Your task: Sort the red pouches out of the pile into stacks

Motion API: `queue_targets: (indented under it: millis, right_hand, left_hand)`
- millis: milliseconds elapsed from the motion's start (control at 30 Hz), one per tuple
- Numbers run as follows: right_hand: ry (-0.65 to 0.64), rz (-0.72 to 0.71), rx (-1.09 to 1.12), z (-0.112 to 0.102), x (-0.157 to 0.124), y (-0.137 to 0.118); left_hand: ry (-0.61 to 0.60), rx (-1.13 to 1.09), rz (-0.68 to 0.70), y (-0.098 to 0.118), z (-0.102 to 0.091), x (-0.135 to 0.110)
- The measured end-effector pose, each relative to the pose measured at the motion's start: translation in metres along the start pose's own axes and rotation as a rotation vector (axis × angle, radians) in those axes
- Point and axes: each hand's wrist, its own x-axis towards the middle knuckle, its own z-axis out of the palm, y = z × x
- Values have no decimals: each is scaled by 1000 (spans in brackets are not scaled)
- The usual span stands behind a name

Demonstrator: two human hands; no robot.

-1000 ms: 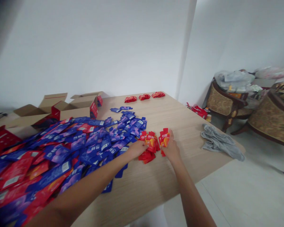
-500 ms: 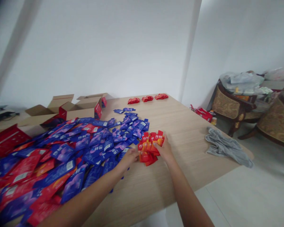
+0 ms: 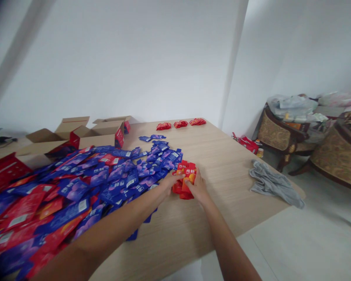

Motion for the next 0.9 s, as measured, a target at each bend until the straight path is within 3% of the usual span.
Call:
queue_targets:
  millis: [233, 400, 567, 733, 900]
  right_hand:
    - [93, -26, -36, 16, -7, -1]
    - [32, -12, 0, 8, -8, -2]
    - [15, -25, 61, 1, -8, 3]
    - [43, -53, 201, 6, -7, 8]
    - [123, 46, 236, 3, -5, 7]
  left_hand:
    - [92, -47, 77, -12, 3, 3]
    - [168, -99, 72, -21, 8, 10]
    - [99, -89, 67, -27, 6, 18]
    - [-30, -211, 193, -29, 2, 13]
    - [-15, -253, 214, -36, 3, 17]
